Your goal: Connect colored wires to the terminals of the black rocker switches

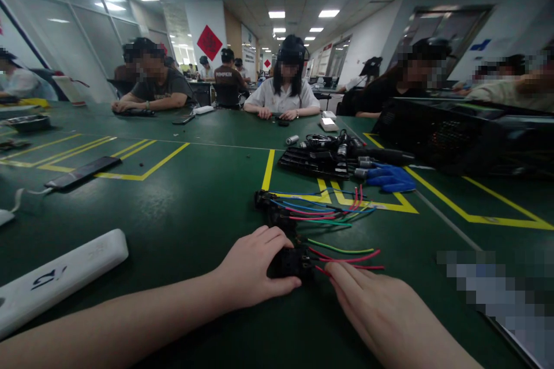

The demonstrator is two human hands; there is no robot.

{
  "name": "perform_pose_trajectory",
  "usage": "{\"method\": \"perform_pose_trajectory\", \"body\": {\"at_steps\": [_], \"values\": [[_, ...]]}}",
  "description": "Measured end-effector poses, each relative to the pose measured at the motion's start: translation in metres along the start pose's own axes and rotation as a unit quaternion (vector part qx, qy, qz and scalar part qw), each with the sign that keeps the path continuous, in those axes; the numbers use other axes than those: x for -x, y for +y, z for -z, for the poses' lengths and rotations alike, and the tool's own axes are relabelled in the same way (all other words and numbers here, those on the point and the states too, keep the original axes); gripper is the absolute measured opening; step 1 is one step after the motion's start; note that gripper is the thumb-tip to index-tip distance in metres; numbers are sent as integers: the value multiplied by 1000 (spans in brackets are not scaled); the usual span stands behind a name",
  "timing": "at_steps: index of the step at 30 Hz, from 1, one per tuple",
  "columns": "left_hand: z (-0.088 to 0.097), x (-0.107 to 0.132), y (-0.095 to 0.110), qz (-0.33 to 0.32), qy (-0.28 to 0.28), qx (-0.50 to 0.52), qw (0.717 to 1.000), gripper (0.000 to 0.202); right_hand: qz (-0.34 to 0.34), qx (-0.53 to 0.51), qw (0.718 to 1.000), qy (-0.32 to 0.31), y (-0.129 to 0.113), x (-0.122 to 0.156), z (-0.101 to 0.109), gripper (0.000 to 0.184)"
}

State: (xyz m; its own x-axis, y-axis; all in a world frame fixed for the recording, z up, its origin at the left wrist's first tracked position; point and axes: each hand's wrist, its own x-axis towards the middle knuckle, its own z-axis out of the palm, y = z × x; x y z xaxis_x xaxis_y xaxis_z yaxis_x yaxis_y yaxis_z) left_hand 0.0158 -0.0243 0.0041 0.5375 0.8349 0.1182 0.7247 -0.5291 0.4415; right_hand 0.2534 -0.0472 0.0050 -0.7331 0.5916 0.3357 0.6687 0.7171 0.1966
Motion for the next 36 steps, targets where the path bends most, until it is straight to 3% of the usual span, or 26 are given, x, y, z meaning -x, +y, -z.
{"method": "perform_pose_trajectory", "body": {"at_steps": [5, 11, 15, 21, 31, 36], "values": [[3, -5, 9, 22, 9, -17, 1000, 31, -50, 4, 998, -25, -3, -1, -5, 16], [10, -8, 21, 55, -27, -42, 997, 35, -61, 2, 998, -28, -3, -3, -2, 14], [3, -4, 25, 73, 21, -53, 996, 31, -57, 6, 998, -23, 1, -3, -4, 13], [-10, -3, 19, 44, 46, -11, 998, 29, -17, 2, 1000, 2, 8, 2, -12, 14], [-8, -4, 11, 26, 41, 38, 998, 31, 3, 47, 994, 103, 7, 5, -5, 23], [-9, -4, 12, 32, 47, 38, 998, 31, 6, 48, 994, 93, 9, 8, -7, 24]]}}
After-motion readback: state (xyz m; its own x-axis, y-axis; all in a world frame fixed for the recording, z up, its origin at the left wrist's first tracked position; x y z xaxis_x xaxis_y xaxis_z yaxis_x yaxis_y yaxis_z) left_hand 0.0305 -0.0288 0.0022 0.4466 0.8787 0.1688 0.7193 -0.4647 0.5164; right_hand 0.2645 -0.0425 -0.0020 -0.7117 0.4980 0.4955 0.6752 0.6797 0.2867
